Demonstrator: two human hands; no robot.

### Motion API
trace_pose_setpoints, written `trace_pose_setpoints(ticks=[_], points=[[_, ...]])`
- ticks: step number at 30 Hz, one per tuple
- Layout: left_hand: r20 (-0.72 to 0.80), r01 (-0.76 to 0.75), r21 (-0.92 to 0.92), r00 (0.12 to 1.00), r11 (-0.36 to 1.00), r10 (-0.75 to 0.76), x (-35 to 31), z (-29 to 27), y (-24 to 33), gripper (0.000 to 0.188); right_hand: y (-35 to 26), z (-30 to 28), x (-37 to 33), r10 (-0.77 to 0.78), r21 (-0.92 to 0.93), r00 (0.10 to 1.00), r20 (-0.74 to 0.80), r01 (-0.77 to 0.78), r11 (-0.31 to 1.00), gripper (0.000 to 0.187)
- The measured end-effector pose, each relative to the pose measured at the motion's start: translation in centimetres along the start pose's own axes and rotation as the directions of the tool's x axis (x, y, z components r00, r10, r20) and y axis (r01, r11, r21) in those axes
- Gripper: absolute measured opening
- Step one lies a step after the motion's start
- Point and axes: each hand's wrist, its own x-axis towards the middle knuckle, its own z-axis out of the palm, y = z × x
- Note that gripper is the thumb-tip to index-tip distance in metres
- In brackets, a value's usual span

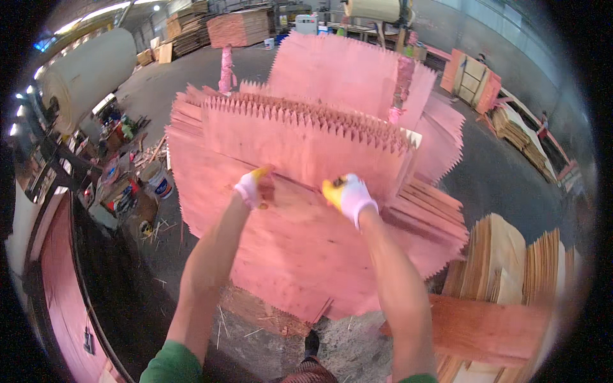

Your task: The recorder assists colleagues with pouring glue into a reservoir and then returns to a machine to stack and align wood veneers using a pneumatic staple gun.

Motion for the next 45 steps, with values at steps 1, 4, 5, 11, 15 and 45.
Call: trace_pose_setpoints(ticks=[1,4,5,11,15,45], points=[[-0.013,-0.002,-0.017,1.000,1.000,0.002,1.9,0.0,0.1,0.055,1.3,1.0,-0.7,-0.047,-0.057,0.997,-0.059,0.044,0.997,0.032],[-0.100,0.030,0.935,0.978,0.353,0.181,5.6,2.8,-1.1,0.039,2.7,-1.7,-2.0,-0.092,0.200,0.968,0.233,0.045,0.979,0.030],[-0.090,0.103,0.994,0.967,-0.047,0.237,5.9,3.1,-1.5,0.034,2.1,-2.9,-1.8,-0.099,0.446,0.964,0.246,-0.022,0.895,0.024],[-0.037,0.132,0.980,0.854,-0.148,0.520,2.4,-0.3,-7.2,0.023,2.4,2.8,0.9,0.284,0.291,0.929,0.238,-0.347,0.892,0.025],[0.025,-0.101,0.988,0.849,0.116,0.527,-4.1,-9.3,-16.7,0.041,2.7,9.4,-0.4,0.299,0.051,0.884,0.359,-0.338,0.940,0.032],[-0.730,-0.617,-0.269,0.631,0.739,0.261,-59.8,-13.4,-33.8,0.021,0.8,5.9,-45.0,0.269,0.392,0.445,0.854,-0.891,0.228,0.055]])
